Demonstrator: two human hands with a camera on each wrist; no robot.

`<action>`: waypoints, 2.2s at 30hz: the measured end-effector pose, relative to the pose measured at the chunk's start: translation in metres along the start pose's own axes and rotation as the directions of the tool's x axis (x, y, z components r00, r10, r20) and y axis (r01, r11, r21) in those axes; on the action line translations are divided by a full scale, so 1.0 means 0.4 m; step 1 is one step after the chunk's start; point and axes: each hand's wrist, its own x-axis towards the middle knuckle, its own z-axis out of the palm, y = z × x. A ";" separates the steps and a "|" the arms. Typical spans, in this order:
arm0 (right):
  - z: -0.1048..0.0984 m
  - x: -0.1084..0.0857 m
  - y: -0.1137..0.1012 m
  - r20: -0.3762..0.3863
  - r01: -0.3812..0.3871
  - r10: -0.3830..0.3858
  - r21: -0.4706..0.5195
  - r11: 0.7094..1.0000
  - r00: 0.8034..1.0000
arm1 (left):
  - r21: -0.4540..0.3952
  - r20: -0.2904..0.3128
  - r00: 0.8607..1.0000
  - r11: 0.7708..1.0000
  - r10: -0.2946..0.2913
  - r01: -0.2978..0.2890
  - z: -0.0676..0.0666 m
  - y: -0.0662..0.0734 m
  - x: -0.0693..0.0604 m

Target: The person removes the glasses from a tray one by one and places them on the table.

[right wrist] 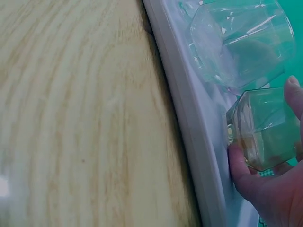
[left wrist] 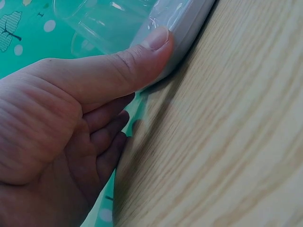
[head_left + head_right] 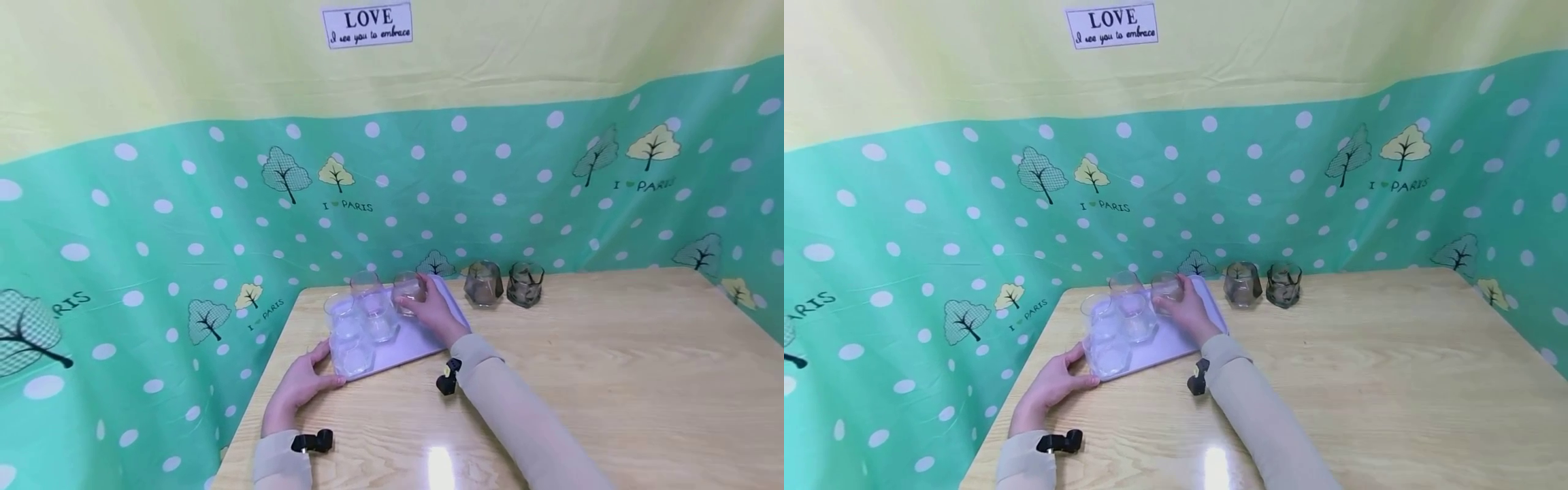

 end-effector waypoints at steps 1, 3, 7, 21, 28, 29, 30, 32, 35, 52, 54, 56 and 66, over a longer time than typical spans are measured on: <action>-0.004 -0.006 0.000 -0.004 -0.003 0.003 0.010 1.000 1.000 | -0.003 0.004 1.000 1.000 0.001 -0.001 0.002 0.000 -0.001; -0.014 -0.014 0.001 -0.023 -0.014 0.014 0.012 1.000 1.000 | -0.003 0.012 1.000 1.000 0.007 -0.007 0.006 0.001 -0.001; -0.045 -0.028 -0.010 -0.041 -0.025 0.026 0.038 0.999 0.999 | -0.003 0.018 0.999 1.000 0.026 -0.026 0.015 0.001 0.005; -0.173 -0.094 -0.051 0.118 0.001 -0.017 0.138 0.990 0.993 | 0.011 -0.003 1.000 1.000 0.015 -0.015 0.007 -0.003 0.012; -0.259 -0.161 -0.018 0.231 0.064 -0.074 0.050 0.997 0.970 | 0.011 -0.007 1.000 1.000 0.002 -0.002 0.007 -0.003 0.001; -0.274 -0.171 -0.011 0.240 0.076 -0.080 0.026 0.997 0.968 | 0.010 -0.008 1.000 1.000 0.006 -0.006 0.006 -0.002 0.000; -0.288 -0.181 -0.004 0.246 0.081 -0.080 0.008 0.997 0.966 | 0.009 -0.007 1.000 1.000 0.006 -0.006 0.006 -0.002 0.001; -0.315 -0.197 0.009 0.254 0.089 -0.080 -0.025 0.996 0.964 | 0.008 -0.007 1.000 1.000 0.010 -0.010 0.004 0.001 0.000; -0.351 -0.217 0.027 0.262 0.092 -0.075 -0.050 0.995 0.962 | 0.007 -0.010 1.000 1.000 0.012 -0.012 0.001 0.003 -0.001; -0.568 -0.265 0.096 0.271 0.069 -0.083 0.059 0.996 0.959 | 0.014 -0.009 1.000 1.000 0.004 -0.004 0.000 0.003 0.002; -0.584 -0.269 0.103 0.272 0.067 -0.082 0.061 0.996 0.959 | 0.017 -0.010 1.000 1.000 0.008 -0.008 0.000 0.002 0.003; -0.599 -0.270 0.107 0.268 0.067 -0.080 0.054 0.996 0.960 | 0.016 -0.010 1.000 1.000 0.001 -0.001 0.001 0.001 0.005; -0.721 -0.283 0.132 0.187 0.065 -0.062 -0.010 0.998 0.980 | 0.005 -0.009 1.000 1.000 -0.001 0.001 0.004 -0.001 0.010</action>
